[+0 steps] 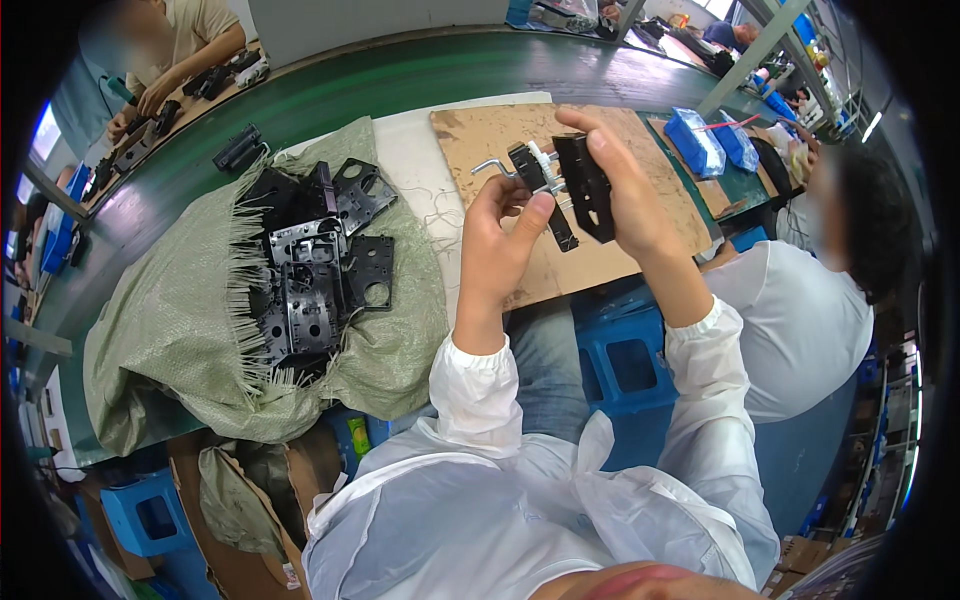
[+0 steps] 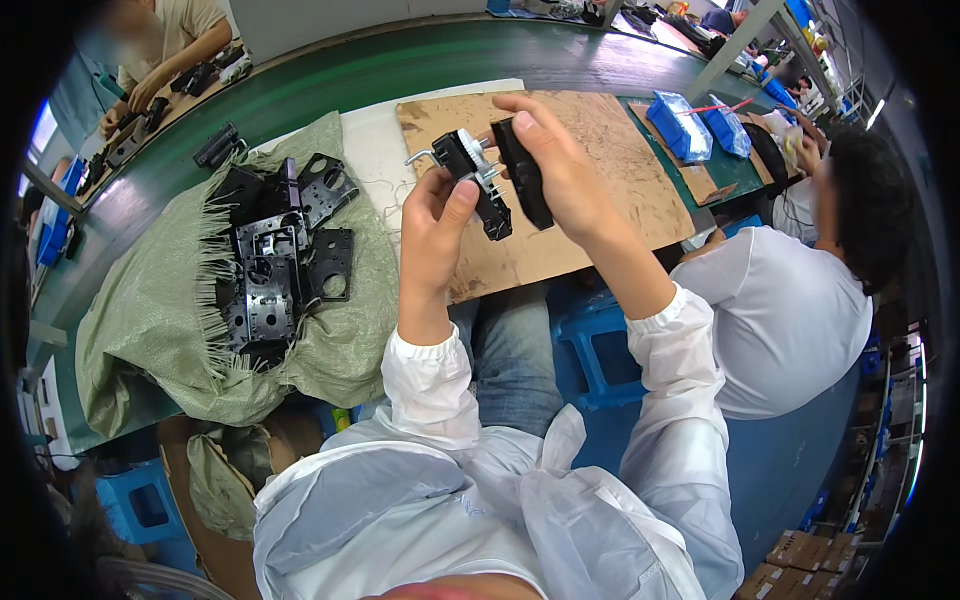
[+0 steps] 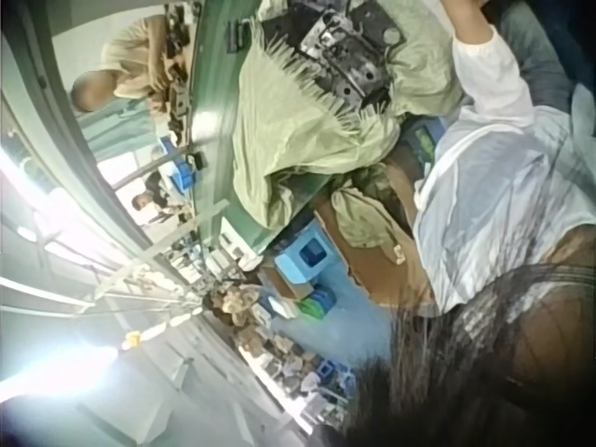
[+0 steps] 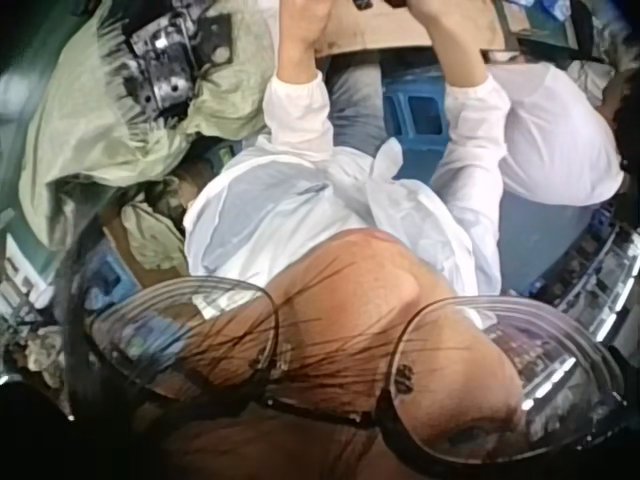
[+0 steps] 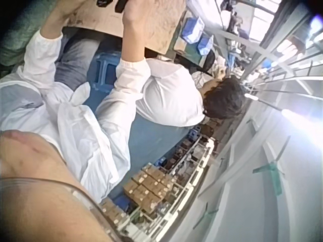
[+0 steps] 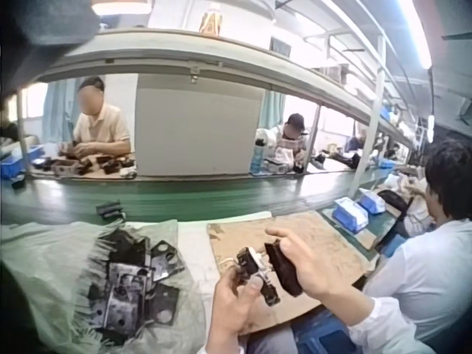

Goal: Assemble small plastic housing components and internal mechanical parts at a factory workstation.

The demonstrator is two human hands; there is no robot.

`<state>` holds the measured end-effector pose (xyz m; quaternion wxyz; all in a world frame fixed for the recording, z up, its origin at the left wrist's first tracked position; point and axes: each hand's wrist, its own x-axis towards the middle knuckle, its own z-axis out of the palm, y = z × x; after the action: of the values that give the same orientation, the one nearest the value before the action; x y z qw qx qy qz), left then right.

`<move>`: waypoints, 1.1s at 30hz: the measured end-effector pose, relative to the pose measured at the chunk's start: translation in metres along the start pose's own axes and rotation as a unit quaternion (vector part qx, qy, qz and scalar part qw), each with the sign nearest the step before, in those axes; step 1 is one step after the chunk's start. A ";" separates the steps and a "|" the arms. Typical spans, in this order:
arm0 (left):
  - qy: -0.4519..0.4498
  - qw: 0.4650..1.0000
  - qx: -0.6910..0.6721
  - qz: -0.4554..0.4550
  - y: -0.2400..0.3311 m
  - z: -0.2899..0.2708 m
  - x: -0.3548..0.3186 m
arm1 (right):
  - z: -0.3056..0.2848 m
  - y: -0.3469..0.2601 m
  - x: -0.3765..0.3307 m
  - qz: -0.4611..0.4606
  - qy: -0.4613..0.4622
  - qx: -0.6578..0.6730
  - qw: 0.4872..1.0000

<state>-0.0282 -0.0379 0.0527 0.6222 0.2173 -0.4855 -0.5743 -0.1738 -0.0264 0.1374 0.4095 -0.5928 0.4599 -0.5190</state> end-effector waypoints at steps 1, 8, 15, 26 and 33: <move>-0.006 1.000 0.006 -0.012 0.003 0.001 0.000 | 0.001 0.002 -0.001 0.008 0.003 -0.001 1.000; -0.008 0.999 -0.028 -0.021 0.001 0.002 0.002 | 0.008 0.003 -0.002 0.021 0.022 0.036 0.999; -0.030 0.999 -0.012 -0.037 0.002 0.004 0.000 | 0.004 0.008 -0.004 0.015 0.032 0.002 0.999; -0.040 0.998 -0.008 -0.040 -0.002 0.005 0.003 | 0.001 0.013 0.000 0.009 0.029 0.043 0.999; -0.028 0.999 0.006 -0.037 -0.003 0.006 0.003 | 0.001 0.022 0.002 0.008 0.029 0.046 0.998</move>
<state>-0.0351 -0.0395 0.0539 0.5853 0.2226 -0.4977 -0.6002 -0.1753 -0.0334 0.1170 0.4273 -0.5541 0.4520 -0.5533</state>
